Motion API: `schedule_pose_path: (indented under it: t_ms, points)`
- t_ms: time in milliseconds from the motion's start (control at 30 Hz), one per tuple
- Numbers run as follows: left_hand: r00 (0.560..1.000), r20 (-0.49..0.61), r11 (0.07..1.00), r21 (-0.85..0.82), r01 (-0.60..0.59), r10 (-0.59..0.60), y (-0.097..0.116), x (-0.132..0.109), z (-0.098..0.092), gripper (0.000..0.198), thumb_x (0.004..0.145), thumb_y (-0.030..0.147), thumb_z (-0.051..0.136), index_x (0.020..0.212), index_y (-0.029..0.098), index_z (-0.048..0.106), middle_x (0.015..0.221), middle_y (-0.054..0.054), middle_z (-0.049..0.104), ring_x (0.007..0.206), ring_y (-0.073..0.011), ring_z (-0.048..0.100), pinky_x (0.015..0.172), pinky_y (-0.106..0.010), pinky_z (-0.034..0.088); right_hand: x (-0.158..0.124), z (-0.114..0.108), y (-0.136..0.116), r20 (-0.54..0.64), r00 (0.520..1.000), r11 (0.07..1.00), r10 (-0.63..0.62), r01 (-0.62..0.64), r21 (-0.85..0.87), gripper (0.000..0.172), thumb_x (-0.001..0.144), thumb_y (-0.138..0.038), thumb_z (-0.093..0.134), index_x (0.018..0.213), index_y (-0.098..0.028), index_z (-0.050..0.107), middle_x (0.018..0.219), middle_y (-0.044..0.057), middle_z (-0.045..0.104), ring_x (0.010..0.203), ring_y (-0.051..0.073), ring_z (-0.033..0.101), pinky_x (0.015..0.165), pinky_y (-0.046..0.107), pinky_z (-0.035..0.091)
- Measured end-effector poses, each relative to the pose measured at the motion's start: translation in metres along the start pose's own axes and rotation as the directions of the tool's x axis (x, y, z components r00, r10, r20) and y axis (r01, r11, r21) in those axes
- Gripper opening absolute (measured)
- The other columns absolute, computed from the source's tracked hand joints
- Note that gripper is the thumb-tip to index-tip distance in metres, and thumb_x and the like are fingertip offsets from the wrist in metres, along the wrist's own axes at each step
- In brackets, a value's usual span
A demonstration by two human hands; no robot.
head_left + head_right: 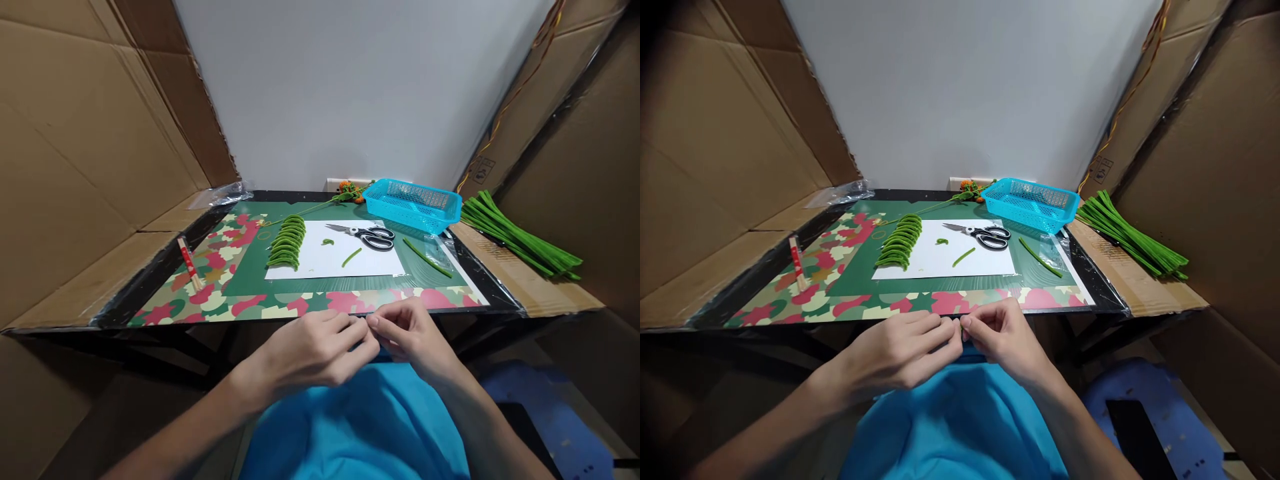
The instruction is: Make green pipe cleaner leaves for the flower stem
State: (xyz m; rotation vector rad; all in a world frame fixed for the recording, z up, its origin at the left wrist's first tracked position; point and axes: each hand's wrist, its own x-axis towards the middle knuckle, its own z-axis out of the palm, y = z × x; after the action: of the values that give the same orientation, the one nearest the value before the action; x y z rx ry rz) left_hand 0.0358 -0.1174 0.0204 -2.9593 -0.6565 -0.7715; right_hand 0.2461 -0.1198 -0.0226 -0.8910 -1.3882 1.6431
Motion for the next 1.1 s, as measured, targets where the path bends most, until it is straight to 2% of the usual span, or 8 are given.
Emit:
schedule_pose_path:
  t_ms: [233,400,467,567,700,800,967,1100]
  points:
    - [0.992,0.051,0.987,0.102,-0.124,0.119,-0.021,-0.007,0.004,0.021,0.099,0.008,0.052,0.091,0.021,0.066,0.079,-0.006,0.065,0.065,-0.0176,0.059,0.055,-0.030,0.043,0.006,0.006,0.008,-0.077,0.994,0.980,-0.082,0.067,-0.185,0.044,0.091,-0.052,0.075,0.071,-0.014,0.066,0.057,-0.004,0.045,0.052,0.008,0.033,0.046,0.022,0.024]
    - [0.979,-0.062,0.960,-0.215,0.179,-0.196,-0.013,-0.014,0.008,0.018,0.100,0.014,0.055,0.105,0.019,0.071,0.093,-0.008,0.073,0.081,-0.0175,0.069,0.072,-0.027,0.054,0.001,0.015,0.009,-0.155,0.897,0.831,-0.413,0.302,-0.466,0.030,0.105,-0.034,0.059,0.082,-0.016,0.069,0.069,0.001,0.059,0.062,0.012,0.050,0.055,0.024,0.038]
    - [0.904,-0.046,0.804,-0.478,0.354,-0.425,-0.006,-0.014,0.008,0.018,0.100,0.022,0.060,0.116,0.019,0.069,0.105,-0.009,0.074,0.092,-0.0195,0.071,0.081,-0.029,0.057,0.001,0.015,0.009,-0.096,0.785,0.671,-0.611,0.451,-0.588,0.020,0.105,-0.023,0.057,0.092,-0.017,0.071,0.075,0.003,0.064,0.065,0.014,0.057,0.060,0.025,0.045]
    - [0.773,0.224,0.342,-0.799,0.494,-0.594,0.000,-0.013,0.012,0.025,0.102,0.039,0.061,0.114,0.018,0.066,0.090,-0.005,0.070,0.067,-0.0142,0.067,0.057,-0.023,0.052,0.002,0.010,0.012,0.094,0.595,0.360,-0.798,0.597,-0.717,0.017,0.104,-0.012,0.056,0.107,-0.018,0.071,0.084,0.007,0.070,0.071,0.016,0.064,0.064,0.025,0.050]
    - [0.719,0.403,0.004,-0.871,0.491,-0.566,0.000,-0.014,0.020,0.033,0.098,0.048,0.066,0.104,0.017,0.059,0.073,0.001,0.063,0.046,-0.0106,0.057,0.041,-0.020,0.041,0.003,0.005,0.015,0.215,0.516,0.178,-0.829,0.608,-0.774,0.020,0.103,-0.009,0.056,0.115,-0.017,0.070,0.086,0.009,0.072,0.072,0.017,0.067,0.063,0.026,0.051]
    - [0.732,0.339,0.128,-0.857,0.500,-0.591,0.000,-0.015,0.018,0.029,0.099,0.045,0.066,0.100,0.017,0.059,0.069,0.003,0.059,0.047,-0.0089,0.052,0.045,-0.020,0.040,0.002,0.006,0.010,0.174,0.601,0.316,-0.780,0.618,-0.719,0.016,0.103,-0.012,0.056,0.105,-0.017,0.071,0.081,0.007,0.068,0.070,0.016,0.062,0.062,0.027,0.048]
    - [0.932,0.103,0.796,-0.493,0.352,-0.348,-0.005,-0.013,-0.001,0.020,0.103,0.024,0.053,0.089,0.018,0.065,0.074,-0.001,0.059,0.061,-0.0124,0.051,0.057,-0.023,0.040,0.000,0.004,-0.002,0.012,0.942,0.875,-0.335,0.315,-0.368,0.034,0.102,-0.039,0.065,0.079,-0.016,0.071,0.064,0.000,0.058,0.056,0.011,0.045,0.051,0.024,0.035]
    - [0.996,0.078,0.980,-0.195,0.049,-0.035,-0.015,-0.002,-0.001,0.024,0.103,0.014,0.048,0.085,0.020,0.063,0.075,-0.004,0.059,0.063,-0.0161,0.053,0.060,-0.027,0.044,0.003,0.000,-0.005,0.020,1.000,0.999,0.019,-0.018,-0.045,0.050,0.087,-0.059,0.078,0.067,-0.015,0.065,0.049,-0.007,0.036,0.044,0.006,0.024,0.041,0.023,0.017]
